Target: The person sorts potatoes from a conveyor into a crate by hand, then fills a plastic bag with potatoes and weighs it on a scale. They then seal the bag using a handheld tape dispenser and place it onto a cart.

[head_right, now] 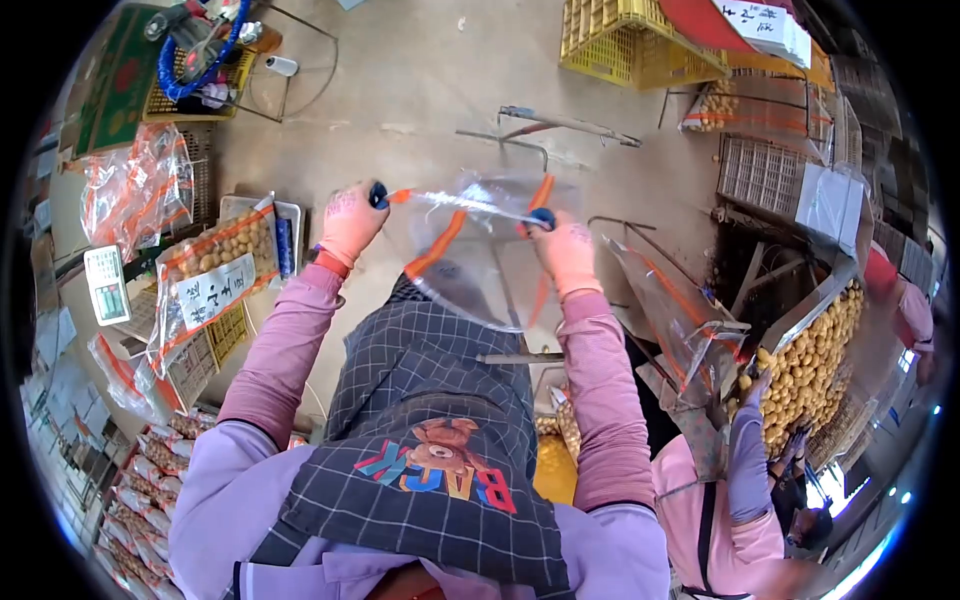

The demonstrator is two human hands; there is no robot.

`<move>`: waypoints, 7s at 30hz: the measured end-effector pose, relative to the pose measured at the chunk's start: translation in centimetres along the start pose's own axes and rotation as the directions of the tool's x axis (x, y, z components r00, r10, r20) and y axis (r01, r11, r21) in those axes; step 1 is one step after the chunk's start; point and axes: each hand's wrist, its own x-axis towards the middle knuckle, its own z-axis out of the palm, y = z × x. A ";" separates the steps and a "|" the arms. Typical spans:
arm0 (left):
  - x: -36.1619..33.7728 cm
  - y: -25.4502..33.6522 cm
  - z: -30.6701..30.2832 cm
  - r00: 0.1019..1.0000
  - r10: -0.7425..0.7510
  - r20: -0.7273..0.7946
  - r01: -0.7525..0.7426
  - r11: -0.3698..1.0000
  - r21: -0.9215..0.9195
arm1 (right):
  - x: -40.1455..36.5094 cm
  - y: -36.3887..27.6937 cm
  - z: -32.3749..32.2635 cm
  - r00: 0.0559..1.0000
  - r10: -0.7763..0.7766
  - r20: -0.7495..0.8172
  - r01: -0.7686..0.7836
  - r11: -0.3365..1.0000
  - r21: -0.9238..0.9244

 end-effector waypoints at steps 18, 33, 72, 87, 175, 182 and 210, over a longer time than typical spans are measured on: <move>8.9 13.8 3.4 0.998 0.003 -0.070 -0.007 0.998 -0.058 | 10.0 9.2 -5.4 0.976 -0.174 -0.131 0.168 0.984 -0.058; 16.3 10.9 5.5 0.946 0.272 -0.174 -0.265 0.962 0.063 | 16.5 10.0 -3.1 0.997 0.046 -0.063 -0.041 0.996 0.077; -2.1 1.5 10.9 0.777 -0.289 0.559 0.522 0.792 -0.316 | -0.4 12.8 -5.3 0.916 0.181 0.358 -0.145 0.981 -0.127; -15.5 9.0 16.9 0.758 -0.296 0.582 0.627 0.083 -0.775 | -7.5 15.6 2.6 0.946 0.218 0.242 -0.200 0.975 -0.097; -18.8 63.0 29.9 0.080 0.724 0.685 0.950 0.152 -0.271 | -17.7 43.5 -24.6 0.458 0.553 -0.696 -0.168 0.823 0.543; -12.7 43.7 13.7 0.465 0.832 0.303 0.839 -0.305 -0.451 | -9.8 18.8 -20.8 0.792 0.130 -0.597 0.180 0.884 0.432; -28.4 -42.8 -11.6 0.540 -0.805 -0.246 -0.803 -0.580 0.135 | -26.2 -68.0 47.7 -0.071 -0.585 0.808 0.774 0.479 0.415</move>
